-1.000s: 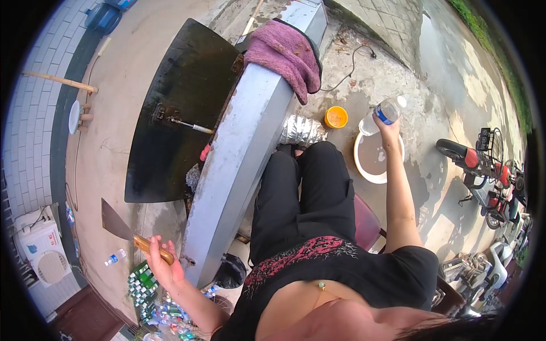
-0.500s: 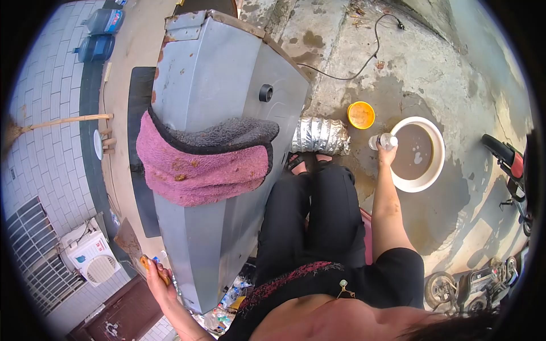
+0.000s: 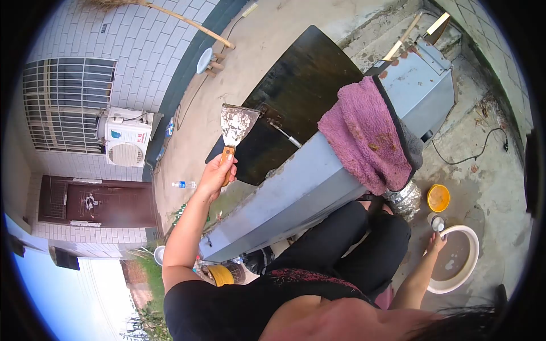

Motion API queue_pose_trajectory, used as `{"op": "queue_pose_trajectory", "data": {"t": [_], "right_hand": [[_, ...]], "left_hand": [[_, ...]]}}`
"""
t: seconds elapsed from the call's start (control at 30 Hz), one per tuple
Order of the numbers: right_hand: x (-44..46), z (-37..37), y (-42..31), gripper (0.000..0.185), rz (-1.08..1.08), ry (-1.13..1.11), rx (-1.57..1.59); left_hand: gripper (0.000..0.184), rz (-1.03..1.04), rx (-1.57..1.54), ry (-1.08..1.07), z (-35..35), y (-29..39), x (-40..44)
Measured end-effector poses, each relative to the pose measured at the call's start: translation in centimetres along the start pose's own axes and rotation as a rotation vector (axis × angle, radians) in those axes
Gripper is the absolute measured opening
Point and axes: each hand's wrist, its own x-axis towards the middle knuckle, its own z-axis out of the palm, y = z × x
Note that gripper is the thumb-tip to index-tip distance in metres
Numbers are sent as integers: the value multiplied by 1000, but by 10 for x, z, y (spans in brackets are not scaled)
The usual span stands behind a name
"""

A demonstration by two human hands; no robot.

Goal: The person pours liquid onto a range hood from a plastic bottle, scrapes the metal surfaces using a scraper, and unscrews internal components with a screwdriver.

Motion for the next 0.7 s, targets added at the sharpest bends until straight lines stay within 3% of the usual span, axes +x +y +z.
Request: {"op": "queue_pose_trajectory", "data": {"t": [0.07,0.2,0.27,0.37,0.43,0.63,0.7], "right_hand": [[-31,4,-20,66,-8,30,4],[-84,15,-51,51,-389,-5,31],[-180,41,-95,41,-586,-126,68],[-339,96,-160,30,-1067,-326,-71],[-416,126,-179,27,-1212,-483,-14],[-555,194,-227,31,-1997,-787,-189],[-577,210,-233,33,-2067,-884,-279]], "left_hand": [[25,10,-10,-29,-4,-3,8],[21,84,151,-38,-21,-19,28],[15,159,236,-71,-29,-31,43],[11,188,315,-152,-18,-42,63],[12,211,364,-201,-9,-43,69],[16,311,406,-73,26,-49,112],[15,259,396,-35,38,-47,114]]}}
